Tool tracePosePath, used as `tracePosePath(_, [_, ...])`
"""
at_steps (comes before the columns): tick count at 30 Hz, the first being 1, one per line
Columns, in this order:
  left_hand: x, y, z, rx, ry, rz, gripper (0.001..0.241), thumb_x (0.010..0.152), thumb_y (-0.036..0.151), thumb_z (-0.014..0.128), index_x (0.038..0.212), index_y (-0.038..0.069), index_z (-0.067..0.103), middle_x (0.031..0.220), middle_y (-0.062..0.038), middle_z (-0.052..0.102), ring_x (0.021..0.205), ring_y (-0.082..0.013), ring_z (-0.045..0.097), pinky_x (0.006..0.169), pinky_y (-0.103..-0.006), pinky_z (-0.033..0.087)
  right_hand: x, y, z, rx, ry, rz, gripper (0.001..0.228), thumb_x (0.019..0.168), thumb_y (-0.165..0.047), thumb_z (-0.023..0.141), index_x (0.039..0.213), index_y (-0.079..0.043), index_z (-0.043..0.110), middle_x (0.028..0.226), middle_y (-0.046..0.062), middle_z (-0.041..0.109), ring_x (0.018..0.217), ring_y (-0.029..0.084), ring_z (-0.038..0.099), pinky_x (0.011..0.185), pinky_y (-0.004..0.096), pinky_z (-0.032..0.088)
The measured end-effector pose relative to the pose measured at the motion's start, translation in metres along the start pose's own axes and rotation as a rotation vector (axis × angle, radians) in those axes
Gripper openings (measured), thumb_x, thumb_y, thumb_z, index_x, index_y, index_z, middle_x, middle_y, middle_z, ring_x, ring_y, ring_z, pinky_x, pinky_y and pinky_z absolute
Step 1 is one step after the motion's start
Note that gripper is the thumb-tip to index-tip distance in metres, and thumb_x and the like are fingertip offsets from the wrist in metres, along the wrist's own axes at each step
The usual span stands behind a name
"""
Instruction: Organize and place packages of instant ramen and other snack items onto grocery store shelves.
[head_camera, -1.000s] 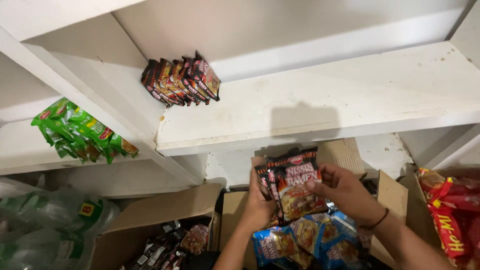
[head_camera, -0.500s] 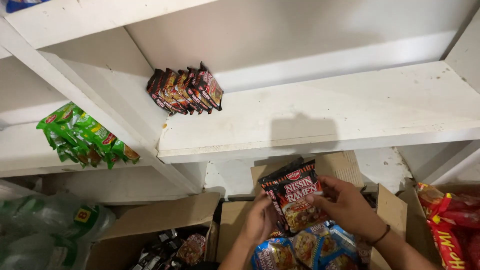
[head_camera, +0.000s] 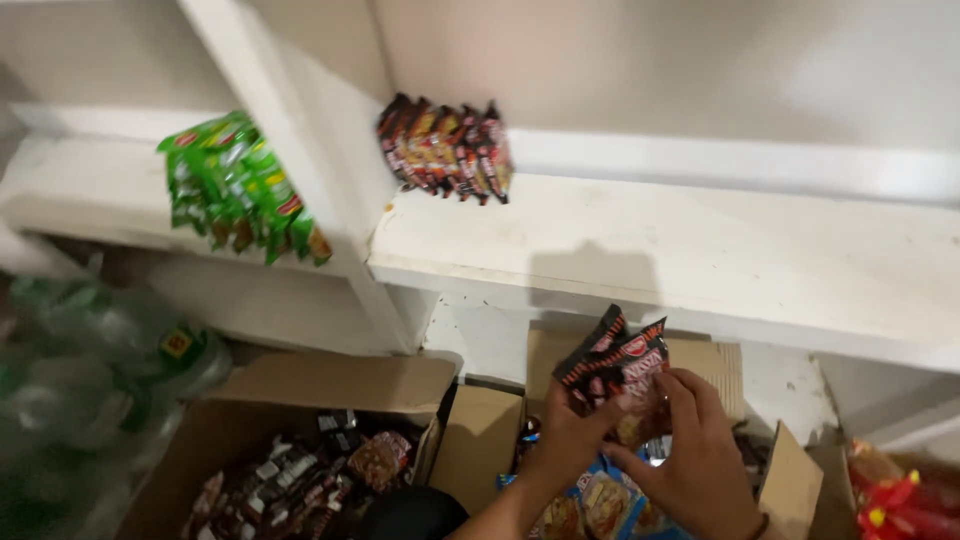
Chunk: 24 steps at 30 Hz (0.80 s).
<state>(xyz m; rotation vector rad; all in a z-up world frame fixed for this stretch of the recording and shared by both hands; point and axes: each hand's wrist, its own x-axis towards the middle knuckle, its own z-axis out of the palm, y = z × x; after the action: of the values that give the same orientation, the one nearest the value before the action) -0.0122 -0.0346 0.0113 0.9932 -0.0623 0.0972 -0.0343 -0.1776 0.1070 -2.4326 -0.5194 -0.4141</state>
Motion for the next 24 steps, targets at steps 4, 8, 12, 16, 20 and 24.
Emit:
tracePosePath(4, [-0.009, 0.032, 0.024, -0.153, -0.057, 0.159, 0.062, 0.086, -0.001, 0.076, 0.140, 0.009, 0.048, 0.124, -0.003, 0.064, 0.111, -0.0111, 0.063, 0.099, -0.0288, 0.054, 0.008, 0.000, 0.021, 0.058, 0.055, -0.010, 0.097, 0.055, -0.021, 0.091, 0.138, 0.003, 0.046, 0.135, 0.026, 0.044, 0.105, 0.034, 0.062, 0.080, 0.039, 0.057])
tracePosePath(8, [-0.002, 0.017, 0.019, -0.116, -0.047, 0.186, 0.062, 0.092, 0.002, 0.076, 0.144, 0.002, 0.043, 0.130, -0.006, 0.063, 0.118, -0.0142, 0.062, 0.103, -0.0308, 0.054, 0.019, 0.015, 0.038, 0.193, 0.201, -0.129, 0.079, 0.072, -0.013, 0.081, 0.133, 0.006, 0.035, 0.130, 0.027, 0.053, 0.116, 0.035, 0.062, 0.094, 0.041, 0.054])
tracePosePath(12, [0.021, 0.052, 0.013, 0.360, 0.079, 0.360, 0.065, 0.090, 0.019, 0.085, 0.145, 0.000, 0.056, 0.124, -0.012, 0.062, 0.109, -0.0199, 0.061, 0.096, -0.0361, 0.055, 0.064, -0.010, 0.031, 0.249, -0.003, 0.178, 0.081, 0.074, -0.019, 0.083, 0.133, 0.002, 0.033, 0.110, 0.019, 0.070, 0.098, 0.024, 0.074, 0.081, 0.037, 0.060])
tracePosePath(16, [0.100, 0.072, -0.003, 0.499, 0.176, 0.401, 0.075, 0.082, 0.035, 0.087, 0.140, 0.000, 0.055, 0.125, -0.011, 0.065, 0.113, -0.0194, 0.065, 0.098, -0.0355, 0.056, 0.130, 0.004, 0.047, 0.131, 0.078, -0.034, 0.089, 0.070, -0.012, 0.084, 0.138, 0.006, 0.030, 0.120, 0.026, 0.061, 0.108, 0.033, 0.067, 0.091, 0.041, 0.055])
tracePosePath(20, [0.206, 0.082, -0.022, 0.358, 0.189, 0.514, 0.065, 0.083, 0.027, 0.082, 0.134, -0.002, 0.052, 0.119, -0.012, 0.070, 0.106, -0.0181, 0.067, 0.094, -0.0315, 0.055, 0.215, 0.020, 0.079, 0.075, 0.334, -0.367, 0.085, 0.074, -0.008, 0.083, 0.147, 0.002, 0.041, 0.138, 0.029, 0.053, 0.124, 0.042, 0.057, 0.106, 0.045, 0.048])
tracePosePath(24, [0.295, 0.073, -0.046, 0.255, 0.190, 0.553, 0.049, 0.087, 0.008, 0.075, 0.127, -0.004, 0.050, 0.111, -0.016, 0.068, 0.098, -0.0194, 0.065, 0.088, -0.0318, 0.055, 0.276, 0.034, 0.121, -0.021, 0.454, -0.359, 0.078, 0.076, -0.009, 0.086, 0.144, -0.003, 0.050, 0.136, 0.032, 0.048, 0.125, 0.046, 0.050, 0.107, 0.045, 0.046])
